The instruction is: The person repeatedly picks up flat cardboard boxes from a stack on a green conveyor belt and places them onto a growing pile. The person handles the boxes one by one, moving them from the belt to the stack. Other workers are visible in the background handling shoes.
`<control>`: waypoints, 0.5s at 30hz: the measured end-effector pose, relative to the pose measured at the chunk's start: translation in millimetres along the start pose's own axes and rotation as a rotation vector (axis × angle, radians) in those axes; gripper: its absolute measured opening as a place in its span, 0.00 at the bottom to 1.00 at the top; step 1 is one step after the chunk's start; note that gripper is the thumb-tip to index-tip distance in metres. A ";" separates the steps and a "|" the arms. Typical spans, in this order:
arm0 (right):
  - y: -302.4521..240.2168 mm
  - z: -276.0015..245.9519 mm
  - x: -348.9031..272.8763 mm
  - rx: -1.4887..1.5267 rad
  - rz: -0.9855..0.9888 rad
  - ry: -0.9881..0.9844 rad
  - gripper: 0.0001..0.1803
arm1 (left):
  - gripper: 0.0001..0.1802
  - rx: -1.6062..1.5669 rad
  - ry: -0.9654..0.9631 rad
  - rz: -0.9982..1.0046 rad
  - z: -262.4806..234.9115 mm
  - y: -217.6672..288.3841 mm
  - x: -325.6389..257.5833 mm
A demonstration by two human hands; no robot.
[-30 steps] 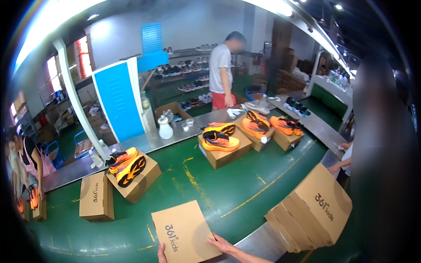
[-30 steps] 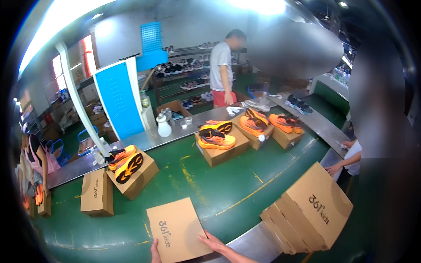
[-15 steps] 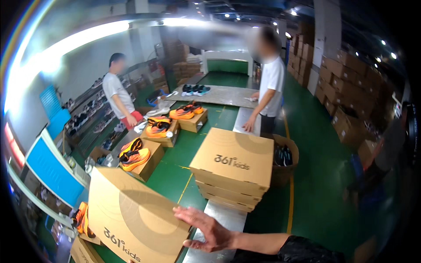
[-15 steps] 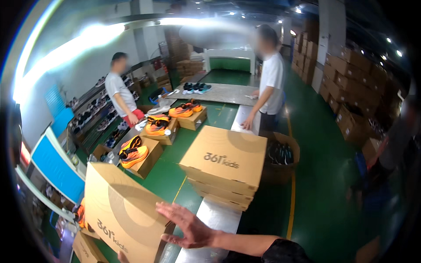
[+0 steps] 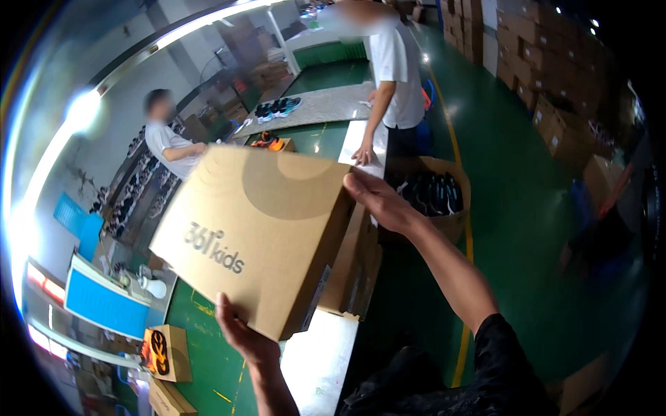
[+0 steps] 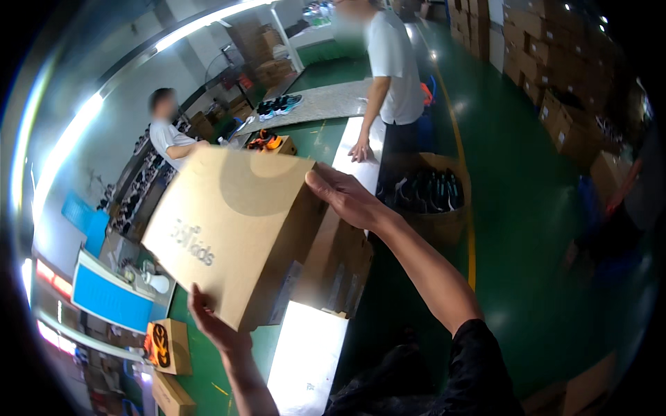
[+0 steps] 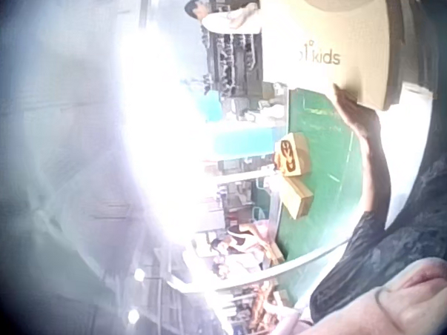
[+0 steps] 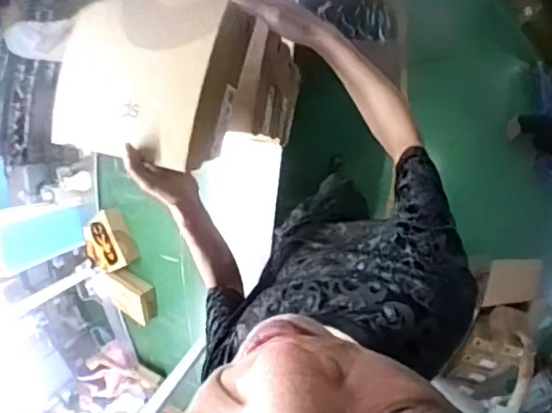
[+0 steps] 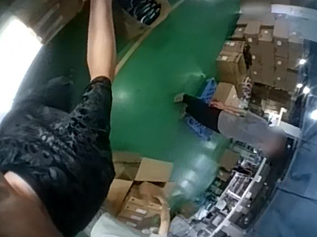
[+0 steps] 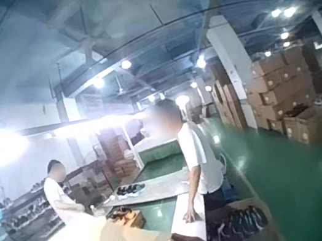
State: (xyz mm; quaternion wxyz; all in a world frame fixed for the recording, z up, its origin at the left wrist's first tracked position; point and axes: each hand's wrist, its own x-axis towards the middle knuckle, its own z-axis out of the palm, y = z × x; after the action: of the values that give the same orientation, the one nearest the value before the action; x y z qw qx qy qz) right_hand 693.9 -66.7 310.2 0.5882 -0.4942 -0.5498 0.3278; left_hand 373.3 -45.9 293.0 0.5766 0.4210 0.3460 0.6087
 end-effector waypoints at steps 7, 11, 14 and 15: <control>98.3 -31.9 4.0 0.096 0.126 -0.008 0.38 | 0.49 0.646 -0.148 0.543 19.2 -75.9 -17.9; 103.4 -31.2 10.0 0.154 0.118 -0.027 0.34 | 0.57 0.555 -0.094 0.518 22.9 -107.7 -39.1; 97.2 -27.7 12.8 0.117 0.054 0.024 0.31 | 0.50 0.947 -0.146 0.648 34.9 -132.1 -50.3; 96.2 -27.5 13.9 0.125 0.040 0.022 0.30 | 0.45 1.013 -0.123 0.660 38.2 -137.9 -48.2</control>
State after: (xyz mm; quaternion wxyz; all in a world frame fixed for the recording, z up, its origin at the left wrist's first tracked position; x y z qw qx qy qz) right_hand 738.3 -31.3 226.6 0.6173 -0.4709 -0.5118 0.3678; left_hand 463.8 -83.1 178.0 0.1041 0.7625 0.4101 0.4895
